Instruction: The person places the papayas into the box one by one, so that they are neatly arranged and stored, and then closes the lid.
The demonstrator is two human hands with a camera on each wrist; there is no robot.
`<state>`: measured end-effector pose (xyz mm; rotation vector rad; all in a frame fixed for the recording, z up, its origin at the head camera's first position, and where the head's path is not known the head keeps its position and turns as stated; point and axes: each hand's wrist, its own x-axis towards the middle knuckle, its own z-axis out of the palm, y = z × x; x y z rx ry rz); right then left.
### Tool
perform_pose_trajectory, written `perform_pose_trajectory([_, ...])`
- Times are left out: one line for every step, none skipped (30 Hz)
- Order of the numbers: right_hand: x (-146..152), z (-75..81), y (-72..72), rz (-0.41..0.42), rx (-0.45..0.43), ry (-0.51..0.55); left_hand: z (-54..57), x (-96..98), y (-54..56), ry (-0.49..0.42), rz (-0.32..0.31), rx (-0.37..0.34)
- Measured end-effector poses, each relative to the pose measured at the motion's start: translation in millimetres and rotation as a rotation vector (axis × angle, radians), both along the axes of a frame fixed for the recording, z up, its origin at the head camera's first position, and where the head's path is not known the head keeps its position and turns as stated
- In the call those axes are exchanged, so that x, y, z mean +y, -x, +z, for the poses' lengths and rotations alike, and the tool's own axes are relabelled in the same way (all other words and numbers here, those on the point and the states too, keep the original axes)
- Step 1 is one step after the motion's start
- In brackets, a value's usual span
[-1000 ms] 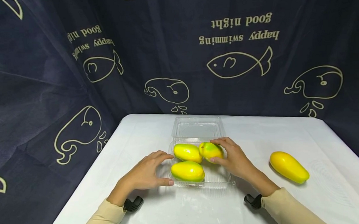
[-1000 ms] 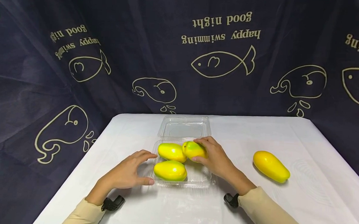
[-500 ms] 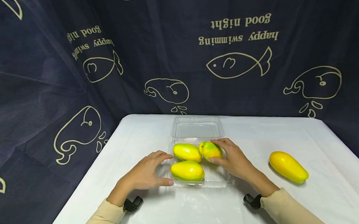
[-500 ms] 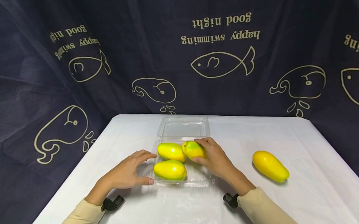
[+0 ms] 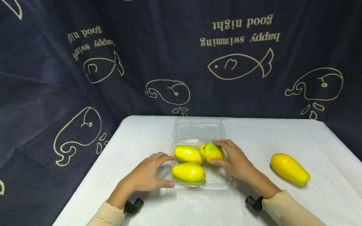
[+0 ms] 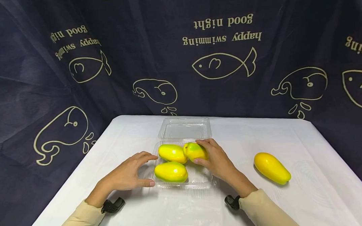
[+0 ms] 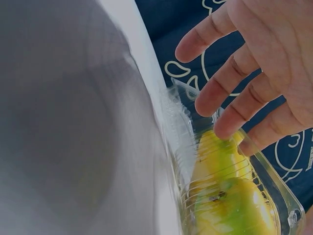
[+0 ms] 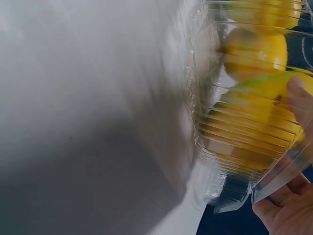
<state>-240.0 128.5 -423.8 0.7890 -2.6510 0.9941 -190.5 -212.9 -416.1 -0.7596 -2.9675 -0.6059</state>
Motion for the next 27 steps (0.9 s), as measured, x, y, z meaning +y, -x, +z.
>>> perform_pose_trajectory([0, 0.3, -0.1, 0.001, 0.001, 0.001, -0.1, -0.3, 0.1, 0.002, 0.000, 0.002])
perform_pose_trajectory([0, 0.5, -0.3, 0.002, 0.002, 0.003, 0.0, -0.4, 0.1, 0.003, 0.000, 0.004])
perform_pose_trajectory([-1, 1.0, -0.6, 0.002, 0.003, 0.003, 0.0, -0.6, 0.1, 0.007, 0.001, 0.006])
perform_pose_trajectory([-1, 1.2, -0.9, 0.002, 0.005, 0.004, 0.1, -0.7, 0.2, 0.009, 0.000, 0.007])
perform_pose_trajectory([-1, 1.6, -1.3, 0.003, 0.008, 0.005, 0.1, -0.7, 0.3, 0.010, 0.000, 0.008])
perform_pose_trajectory([0, 2.1, -1.7, -0.001, 0.010, 0.003, 0.1, -0.6, 0.4, 0.011, -0.001, 0.010])
perform_pose_trajectory([0, 2.8, -2.1, -0.002, 0.014, 0.005, 0.1, -0.6, 0.6, 0.012, -0.002, 0.012])
perform_pose_trajectory([1, 3.6, -2.5, -0.005, 0.017, 0.006, 0.2, -0.5, 0.6, 0.012, -0.001, 0.012])
perform_pose_trajectory([1, 4.7, -3.1, -0.008, 0.018, 0.007, 0.1, -0.5, 0.7, 0.012, -0.001, 0.013])
perform_pose_trajectory([2, 5.8, -3.6, -0.012, 0.020, 0.009, 0.1, -0.4, 0.7, 0.010, -0.001, 0.012])
perform_pose_trajectory([4, 7.0, -4.2, -0.015, 0.022, 0.009, 0.1, -0.4, 0.8, 0.009, 0.000, 0.013])
perform_pose_trajectory([5, 8.3, -5.1, -0.020, 0.022, 0.010, 0.1, -0.4, 0.9, 0.011, -0.001, 0.014])
perform_pose_trajectory([6, 9.1, -6.3, -0.026, 0.023, 0.015, 0.2, -0.6, 0.8, 0.013, -0.001, 0.014])
perform_pose_trajectory([7, 10.0, -7.7, -0.035, 0.023, 0.018, 0.3, -0.7, 0.7, 0.016, -0.002, 0.014])
perform_pose_trajectory([9, 10.7, -9.3, -0.041, 0.024, 0.024, 0.4, -0.9, 0.7, 0.018, -0.003, 0.013])
perform_pose_trajectory([11, 11.5, -10.7, -0.047, 0.029, 0.029, 0.3, -0.9, 0.8, 0.020, -0.004, 0.013])
perform_pose_trajectory([12, 12.0, -12.1, -0.051, 0.034, 0.035, 0.2, -0.9, 0.9, 0.023, -0.005, 0.013])
perform_pose_trajectory([14, 12.6, -13.6, -0.058, 0.040, 0.041, 0.2, -0.9, 1.1, 0.024, -0.007, 0.014])
perform_pose_trajectory([16, 13.0, -14.9, -0.065, 0.047, 0.044, 0.1, -0.8, 1.3, 0.024, -0.007, 0.014])
perform_pose_trajectory([17, 13.5, -16.3, -0.069, 0.054, 0.047, -0.1, -0.8, 1.5, 0.025, -0.008, 0.014])
perform_pose_trajectory([19, 13.7, -17.2, -0.071, 0.063, 0.050, -0.2, -0.9, 1.6, 0.024, -0.008, 0.014])
perform_pose_trajectory([21, 13.8, -18.2, -0.075, 0.071, 0.052, -0.2, -0.9, 1.6, 0.024, -0.009, 0.014])
perform_pose_trajectory([22, 13.9, -19.3, -0.080, 0.078, 0.054, -0.3, -0.9, 1.7, 0.021, -0.010, 0.014])
perform_pose_trajectory([24, 14.0, -20.4, -0.085, 0.085, 0.054, -0.4, -1.0, 1.6, 0.018, -0.010, 0.013])
perform_pose_trajectory([26, 13.7, -21.4, -0.089, 0.093, 0.053, -0.4, -1.0, 1.5, 0.018, -0.008, 0.012])
perform_pose_trajectory([28, 13.5, -22.4, -0.093, 0.104, 0.052, -0.7, -1.3, 1.6, 0.017, -0.007, 0.014])
perform_pose_trajectory([30, 13.2, -23.4, -0.097, 0.117, 0.050, -0.7, -1.5, 1.5, 0.014, -0.005, 0.015])
